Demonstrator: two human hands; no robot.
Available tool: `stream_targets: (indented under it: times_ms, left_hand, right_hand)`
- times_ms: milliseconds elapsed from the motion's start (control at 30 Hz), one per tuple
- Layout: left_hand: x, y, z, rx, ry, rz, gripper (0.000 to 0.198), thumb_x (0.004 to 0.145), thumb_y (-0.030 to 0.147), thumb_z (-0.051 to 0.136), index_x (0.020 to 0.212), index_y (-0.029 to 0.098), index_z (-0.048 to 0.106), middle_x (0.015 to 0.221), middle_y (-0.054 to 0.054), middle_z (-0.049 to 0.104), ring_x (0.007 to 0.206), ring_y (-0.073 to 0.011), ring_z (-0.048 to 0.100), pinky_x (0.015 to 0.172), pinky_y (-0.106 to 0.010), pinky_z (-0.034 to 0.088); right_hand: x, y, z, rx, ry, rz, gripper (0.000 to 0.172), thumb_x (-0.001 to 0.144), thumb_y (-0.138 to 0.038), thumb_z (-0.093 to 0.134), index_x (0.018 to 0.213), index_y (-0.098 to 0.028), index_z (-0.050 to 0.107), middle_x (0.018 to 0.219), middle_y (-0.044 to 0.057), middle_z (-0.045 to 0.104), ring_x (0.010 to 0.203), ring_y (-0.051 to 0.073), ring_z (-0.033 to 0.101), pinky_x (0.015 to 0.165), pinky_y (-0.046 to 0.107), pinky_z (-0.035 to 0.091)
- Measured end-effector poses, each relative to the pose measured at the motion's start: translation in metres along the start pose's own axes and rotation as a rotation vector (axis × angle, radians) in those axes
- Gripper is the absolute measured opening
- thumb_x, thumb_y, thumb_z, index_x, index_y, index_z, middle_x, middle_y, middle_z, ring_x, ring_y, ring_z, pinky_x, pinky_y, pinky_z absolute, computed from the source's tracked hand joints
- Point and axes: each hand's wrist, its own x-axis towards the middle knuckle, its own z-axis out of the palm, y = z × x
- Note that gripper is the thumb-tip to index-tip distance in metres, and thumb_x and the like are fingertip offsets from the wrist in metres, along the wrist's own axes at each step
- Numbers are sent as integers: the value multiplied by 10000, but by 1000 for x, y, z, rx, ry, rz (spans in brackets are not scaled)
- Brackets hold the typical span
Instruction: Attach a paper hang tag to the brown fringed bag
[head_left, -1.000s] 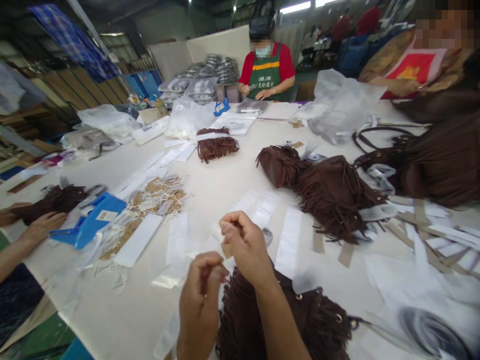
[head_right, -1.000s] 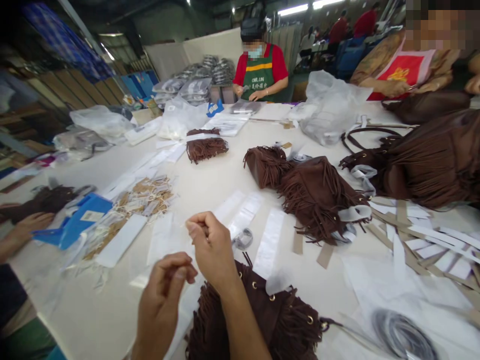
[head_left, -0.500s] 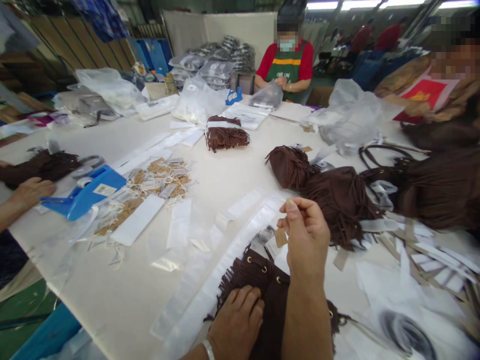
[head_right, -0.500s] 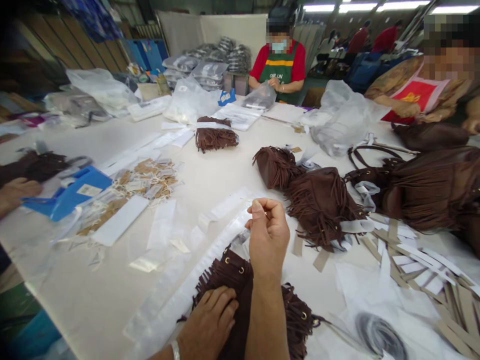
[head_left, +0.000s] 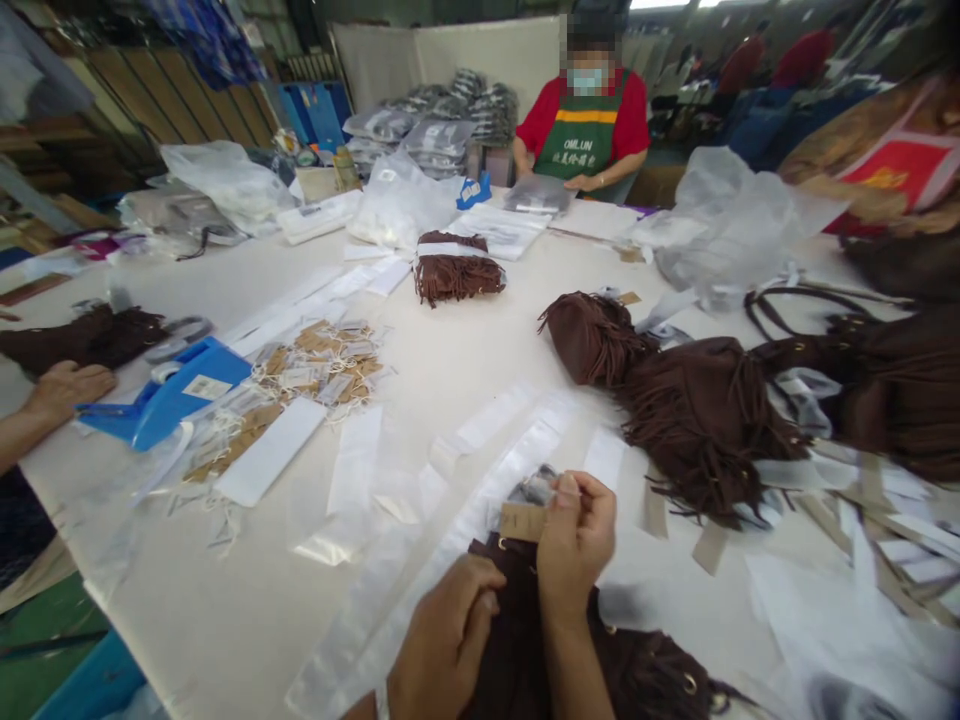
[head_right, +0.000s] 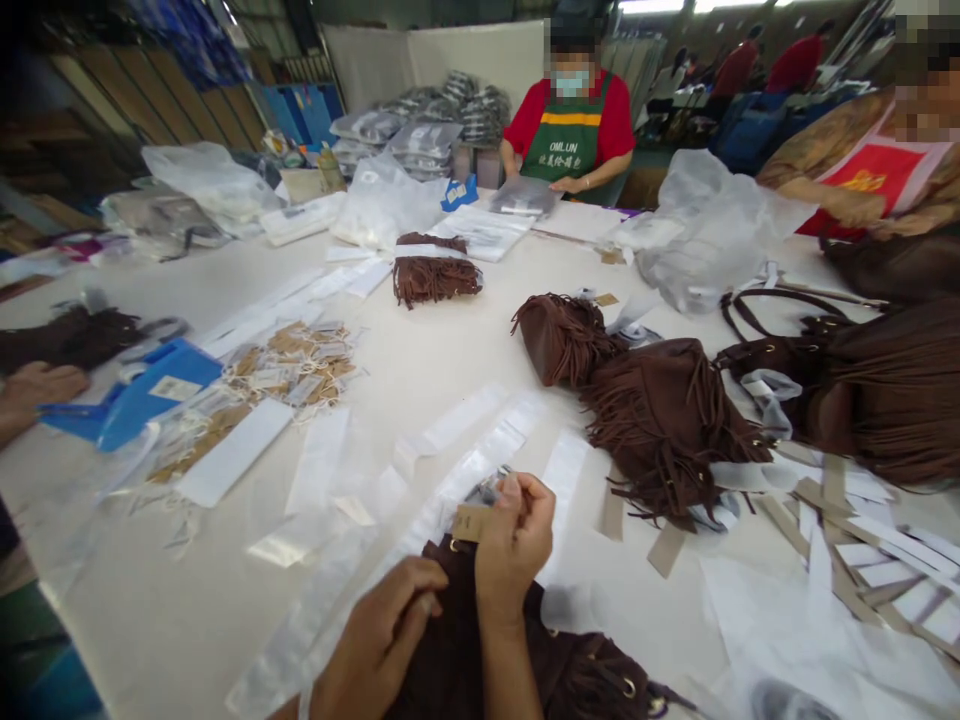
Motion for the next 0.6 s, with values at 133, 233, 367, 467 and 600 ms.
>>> stream_targets:
  times_ms: [133,233,367,467,600]
  left_hand:
    - [46,-4,-24,-3,74,-264,226,961,293,365,1072,232,552,866,-11,665,727,-148,630,734,-281,467]
    - [77,-7,-25,175,21,-192,253,955,347,367,1043,220,566,893,-38,677,780,-182,643,744,-305,453]
    - [109,-5,-14,470,-151,-108,334,872,488,475,969,192,596,765,-73,671,753,-273,648,651,-346,435]
    - [128,-6,-8,521,-252,-145,297,735,484,613,755,189,596,680,-92,646,718,-325,647,590,-350,409]
    - [135,-16,-14,447,-208,-181,130,710,300,570,637,204,522,628,-59,609,690,-278,635,575,-317,391]
  right_hand:
    - [9,-25,-17,30,291,-268,175,901,-317,536,1011,-183,524,920,72,601,791,184,621,701,335,498]
    - [8,-25,-18,-118,190,-451,122,900,-265,529,990,-186,547,941,91,608,885,210,623,763,359,500]
    - [3,-7,-11,-251,-201,-235,162,925,-326,486,994,-207,573,932,52,656,845,187,625,769,327,476]
    - [6,2,-12,-146,-343,3,223,926,-404,467,976,-213,569,872,22,662,791,173,620,726,301,467]
    - [11,0,-18,-168,-439,57,232,909,-445,486,944,-229,565,803,-16,635,728,153,587,677,273,437]
